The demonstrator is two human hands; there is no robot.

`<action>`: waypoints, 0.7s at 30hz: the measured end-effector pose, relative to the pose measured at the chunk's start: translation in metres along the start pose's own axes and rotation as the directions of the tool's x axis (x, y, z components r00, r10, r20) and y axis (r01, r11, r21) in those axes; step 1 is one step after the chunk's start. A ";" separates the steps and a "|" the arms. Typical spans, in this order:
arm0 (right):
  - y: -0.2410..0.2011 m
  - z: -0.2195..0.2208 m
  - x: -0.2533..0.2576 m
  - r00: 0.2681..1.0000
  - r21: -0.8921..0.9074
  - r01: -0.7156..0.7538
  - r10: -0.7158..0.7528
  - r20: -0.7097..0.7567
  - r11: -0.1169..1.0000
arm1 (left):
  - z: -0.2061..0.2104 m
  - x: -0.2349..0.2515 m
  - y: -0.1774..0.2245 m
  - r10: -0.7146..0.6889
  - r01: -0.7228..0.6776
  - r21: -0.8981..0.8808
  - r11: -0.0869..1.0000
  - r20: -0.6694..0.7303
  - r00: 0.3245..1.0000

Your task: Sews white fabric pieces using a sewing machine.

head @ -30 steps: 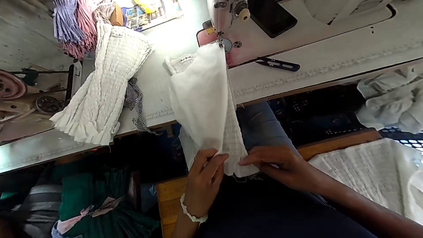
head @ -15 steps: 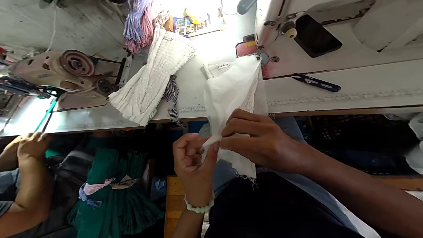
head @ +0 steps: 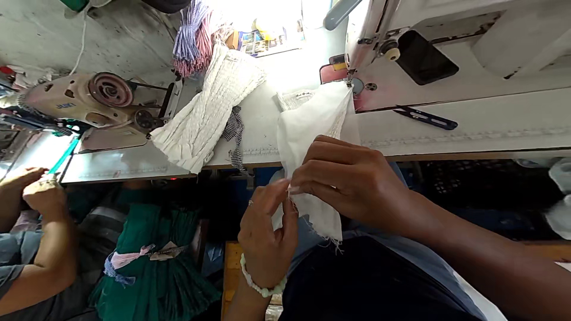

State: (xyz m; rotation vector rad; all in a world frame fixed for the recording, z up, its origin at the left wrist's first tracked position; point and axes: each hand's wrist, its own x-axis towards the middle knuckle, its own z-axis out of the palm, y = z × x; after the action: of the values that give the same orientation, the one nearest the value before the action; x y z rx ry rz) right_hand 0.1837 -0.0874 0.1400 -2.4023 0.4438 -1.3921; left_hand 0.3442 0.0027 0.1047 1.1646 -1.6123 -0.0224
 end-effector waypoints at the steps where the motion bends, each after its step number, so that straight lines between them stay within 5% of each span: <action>1: -0.001 -0.001 0.000 1.000 0.008 -0.012 0.012 0.004 1.000 | -0.001 0.001 0.001 -0.025 0.025 -0.064 0.998 0.011 1.000; 4: -0.002 -0.004 -0.002 0.999 0.041 -0.053 0.052 0.015 0.998 | -0.002 0.001 0.004 -0.084 0.093 -0.210 0.973 0.050 0.995; 11: 0.000 -0.015 -0.001 0.992 0.054 -0.086 0.080 0.094 0.995 | 0.007 0.003 0.006 -0.019 0.020 -0.114 0.993 0.007 1.000; 21: -0.007 -0.014 -0.017 0.995 0.048 -0.088 0.090 -0.047 0.995 | 0.006 0.011 0.014 -0.220 0.222 -0.332 0.917 0.044 0.975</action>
State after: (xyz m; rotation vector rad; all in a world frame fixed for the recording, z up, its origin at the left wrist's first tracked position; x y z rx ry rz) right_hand 0.1645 -0.0758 0.1364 -2.2872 0.5195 -1.4098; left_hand 0.3309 -0.0009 0.1181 1.0708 -1.4060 -0.4327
